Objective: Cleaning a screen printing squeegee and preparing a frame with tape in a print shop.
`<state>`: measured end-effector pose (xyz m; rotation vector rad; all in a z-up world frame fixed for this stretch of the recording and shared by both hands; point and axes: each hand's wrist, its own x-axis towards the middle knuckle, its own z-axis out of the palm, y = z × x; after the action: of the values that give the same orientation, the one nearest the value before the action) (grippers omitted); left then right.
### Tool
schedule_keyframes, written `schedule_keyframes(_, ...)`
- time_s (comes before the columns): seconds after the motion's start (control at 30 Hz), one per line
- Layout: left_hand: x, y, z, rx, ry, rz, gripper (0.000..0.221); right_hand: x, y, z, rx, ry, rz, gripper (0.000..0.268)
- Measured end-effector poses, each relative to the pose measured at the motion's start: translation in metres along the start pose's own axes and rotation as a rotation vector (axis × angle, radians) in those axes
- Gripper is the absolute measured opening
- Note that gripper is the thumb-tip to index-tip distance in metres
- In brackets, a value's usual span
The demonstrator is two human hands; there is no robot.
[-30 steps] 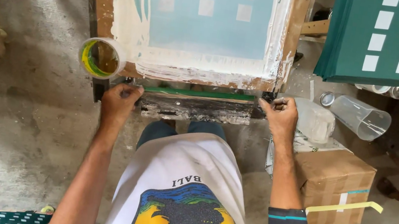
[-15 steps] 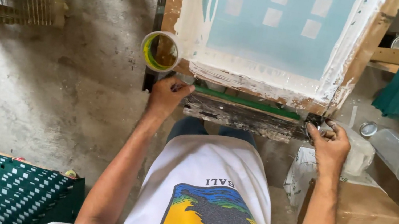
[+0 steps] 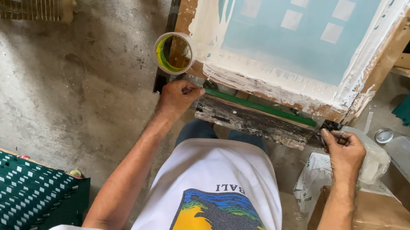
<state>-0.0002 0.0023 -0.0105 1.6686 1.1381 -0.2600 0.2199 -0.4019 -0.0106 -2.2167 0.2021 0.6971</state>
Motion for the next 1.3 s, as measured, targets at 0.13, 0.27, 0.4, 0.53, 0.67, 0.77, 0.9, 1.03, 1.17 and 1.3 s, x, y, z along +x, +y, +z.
schedule_keyframes(0.13, 0.0, 0.002, 0.002, -0.017, -0.004, -0.009, 0.029, 0.0, 0.001, 0.001, 0.03, 0.006, 0.048, 0.024)
schedule_keyframes(0.27, 0.006, -0.008, 0.008, -0.01, -0.003, 0.037, 0.029, 0.0, 0.001, 0.0, 0.043, 0.01, 0.054, 0.024)
schedule_keyframes(0.4, 0.004, 0.003, 0.005, 0.011, 0.002, 0.003, 0.03, 0.0, 0.0, 0.0, 0.062, 0.008, 0.053, 0.024)
schedule_keyframes(0.53, 0.002, 0.011, 0.002, 0.015, -0.012, -0.009, 0.029, 0.002, 0.003, 0.0, 0.061, 0.001, 0.041, 0.024)
schedule_keyframes(0.67, 0.002, 0.009, 0.001, 0.002, -0.008, 0.016, 0.029, 0.005, 0.005, 0.004, 0.066, 0.008, 0.057, 0.025)
schedule_keyframes(0.77, 0.0, 0.012, 0.001, 0.05, 0.003, 0.032, 0.029, 0.004, 0.005, 0.003, 0.034, 0.037, 0.075, 0.026)
schedule_keyframes(0.9, -0.006, 0.016, -0.001, 0.029, 0.012, 0.073, 0.029, 0.007, 0.012, 0.004, 0.063, 0.042, 0.053, 0.026)
schedule_keyframes(1.03, -0.016, 0.036, -0.006, -0.037, -0.003, 0.026, 0.027, 0.014, 0.028, 0.007, 0.088, 0.038, 0.034, 0.026)
schedule_keyframes(1.17, -0.012, 0.031, -0.003, 0.031, 0.009, 0.01, 0.025, 0.014, 0.021, 0.007, 0.016, 0.06, 0.023, 0.026)
schedule_keyframes(1.3, -0.015, 0.036, -0.004, 0.019, 0.008, 0.004, 0.023, 0.009, 0.003, 0.007, 0.009, 0.044, 0.071, 0.026)
